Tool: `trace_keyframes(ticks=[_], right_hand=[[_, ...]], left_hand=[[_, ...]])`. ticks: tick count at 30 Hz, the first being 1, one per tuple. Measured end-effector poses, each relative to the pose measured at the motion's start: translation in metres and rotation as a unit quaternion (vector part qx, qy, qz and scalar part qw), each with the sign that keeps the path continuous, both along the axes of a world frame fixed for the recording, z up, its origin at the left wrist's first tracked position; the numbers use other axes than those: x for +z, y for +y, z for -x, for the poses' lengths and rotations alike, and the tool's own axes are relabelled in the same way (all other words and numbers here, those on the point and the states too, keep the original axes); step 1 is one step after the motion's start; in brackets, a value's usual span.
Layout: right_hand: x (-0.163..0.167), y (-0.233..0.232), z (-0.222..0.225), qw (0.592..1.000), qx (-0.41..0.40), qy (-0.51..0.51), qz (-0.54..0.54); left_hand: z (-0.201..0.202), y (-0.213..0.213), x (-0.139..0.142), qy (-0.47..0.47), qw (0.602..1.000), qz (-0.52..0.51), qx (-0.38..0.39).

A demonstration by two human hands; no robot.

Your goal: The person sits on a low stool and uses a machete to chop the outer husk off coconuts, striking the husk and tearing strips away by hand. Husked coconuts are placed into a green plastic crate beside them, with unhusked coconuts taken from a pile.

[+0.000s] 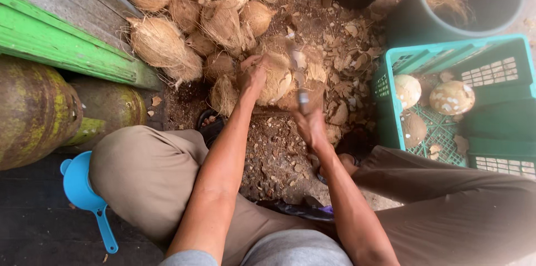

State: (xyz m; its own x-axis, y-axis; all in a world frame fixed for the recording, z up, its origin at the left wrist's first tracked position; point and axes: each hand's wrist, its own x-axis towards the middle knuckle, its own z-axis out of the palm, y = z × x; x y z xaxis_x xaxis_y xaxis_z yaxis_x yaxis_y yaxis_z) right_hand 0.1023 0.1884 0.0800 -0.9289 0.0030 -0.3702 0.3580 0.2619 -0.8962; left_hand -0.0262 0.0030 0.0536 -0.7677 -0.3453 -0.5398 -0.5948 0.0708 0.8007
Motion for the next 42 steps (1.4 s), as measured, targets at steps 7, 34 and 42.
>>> trace_keyframes(ticks=[7,34,42], right_hand=[[-0.012,0.019,0.002,0.996,-0.013,0.065,0.067],[-0.039,0.012,0.005,0.996,-0.013,0.061,0.060],[-0.037,0.008,-0.013,0.989,-0.042,-0.108,0.090]], left_hand=[[-0.002,-0.004,-0.002,0.021,0.997,0.053,-0.056],[-0.004,-0.007,-0.035,0.099,0.973,0.175,-0.110],[-0.009,-0.010,-0.036,0.141,0.986,0.056,-0.071]])
